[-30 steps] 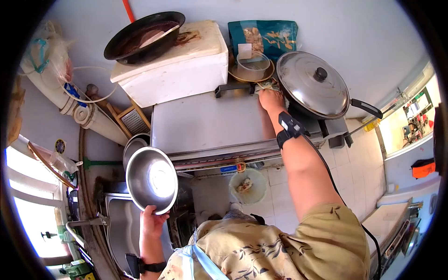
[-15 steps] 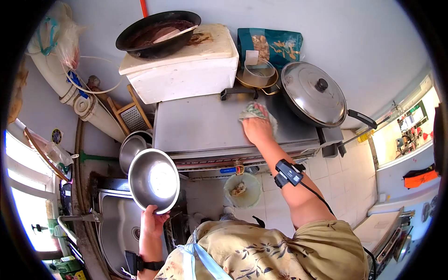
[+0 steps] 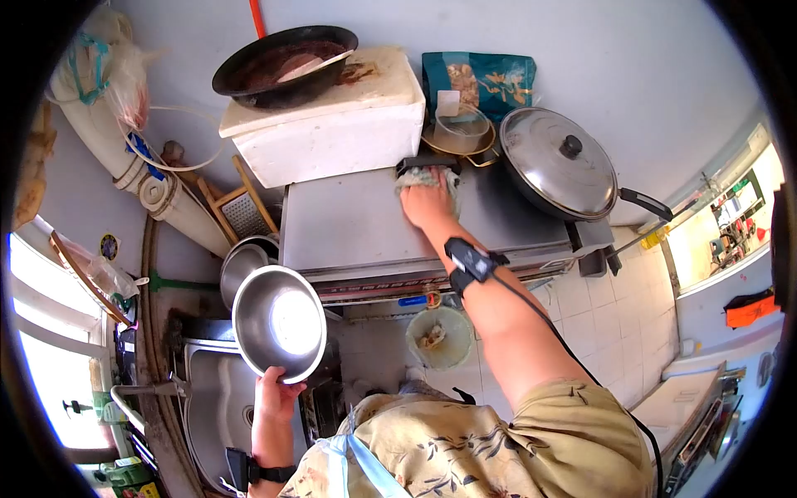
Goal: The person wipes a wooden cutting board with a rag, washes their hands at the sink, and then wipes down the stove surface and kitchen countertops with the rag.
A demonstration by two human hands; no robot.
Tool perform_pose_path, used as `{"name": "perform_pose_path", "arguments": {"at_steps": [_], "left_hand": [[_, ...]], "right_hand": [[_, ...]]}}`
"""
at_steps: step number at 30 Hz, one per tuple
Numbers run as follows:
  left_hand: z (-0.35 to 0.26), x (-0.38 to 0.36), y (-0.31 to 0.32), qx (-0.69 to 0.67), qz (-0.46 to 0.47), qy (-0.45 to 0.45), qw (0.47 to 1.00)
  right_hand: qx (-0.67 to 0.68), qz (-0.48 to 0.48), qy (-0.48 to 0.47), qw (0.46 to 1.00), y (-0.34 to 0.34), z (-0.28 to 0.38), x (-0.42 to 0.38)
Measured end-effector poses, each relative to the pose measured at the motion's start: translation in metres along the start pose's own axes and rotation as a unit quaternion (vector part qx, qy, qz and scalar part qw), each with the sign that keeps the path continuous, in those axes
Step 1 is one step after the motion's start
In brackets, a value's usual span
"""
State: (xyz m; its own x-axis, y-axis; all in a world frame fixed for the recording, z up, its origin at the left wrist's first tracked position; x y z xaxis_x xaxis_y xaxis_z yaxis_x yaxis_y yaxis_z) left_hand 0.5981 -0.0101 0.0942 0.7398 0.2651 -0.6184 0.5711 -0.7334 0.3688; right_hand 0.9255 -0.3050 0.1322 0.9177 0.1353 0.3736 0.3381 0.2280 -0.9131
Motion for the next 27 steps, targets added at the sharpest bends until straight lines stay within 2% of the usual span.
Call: {"name": "perform_pose_path", "arguments": {"at_steps": [1,2,8,12,15,18,24,26,27], "left_hand": [[0.001,0.001,-0.003,-0.011,-0.011,-0.012,1.000],[0.002,0.002,-0.005,-0.011,-0.007,-0.012,1.000],[-0.004,-0.004,0.004,-0.022,0.014,0.007,1.000],[-0.005,-0.009,-0.001,-0.043,0.018,0.018,0.999],[-0.006,-0.012,-0.017,-0.046,-0.002,0.027,0.999],[-0.010,-0.022,-0.036,-0.030,-0.028,0.055,0.998],[0.001,-0.024,-0.082,-0.079,-0.062,0.048,0.994],[0.002,-0.026,-0.081,-0.078,-0.069,0.034,0.994],[0.000,-0.028,-0.076,-0.076,-0.071,0.038,0.994]], "right_hand": [[-0.030,-0.032,-0.016,0.999,-0.004,0.005,-0.012],[0.006,0.002,-0.001,1.000,-0.003,0.008,-0.023],[0.028,0.032,-0.043,0.998,-0.019,0.051,-0.075],[0.065,0.065,-0.070,0.993,-0.014,0.082,-0.069],[0.088,0.035,-0.111,0.989,-0.003,0.104,-0.043],[0.089,0.084,-0.131,0.984,0.010,0.126,-0.013],[0.009,-0.010,-0.060,0.998,0.032,0.165,-0.005],[0.080,0.030,-0.129,0.988,0.028,0.197,-0.017],[0.082,0.033,-0.124,0.988,0.024,0.206,-0.026]]}}
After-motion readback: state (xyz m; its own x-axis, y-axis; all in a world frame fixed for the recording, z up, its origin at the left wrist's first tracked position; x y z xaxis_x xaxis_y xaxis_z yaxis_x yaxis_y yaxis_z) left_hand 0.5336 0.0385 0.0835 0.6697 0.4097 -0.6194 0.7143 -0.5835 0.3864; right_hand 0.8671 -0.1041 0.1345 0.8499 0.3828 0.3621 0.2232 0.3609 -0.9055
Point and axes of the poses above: each hand's wrist, its own x-axis towards the middle knuckle, its own y-axis out of the palm, z = x × y, the point moved 4 cm from there along x, towards the middle knuckle
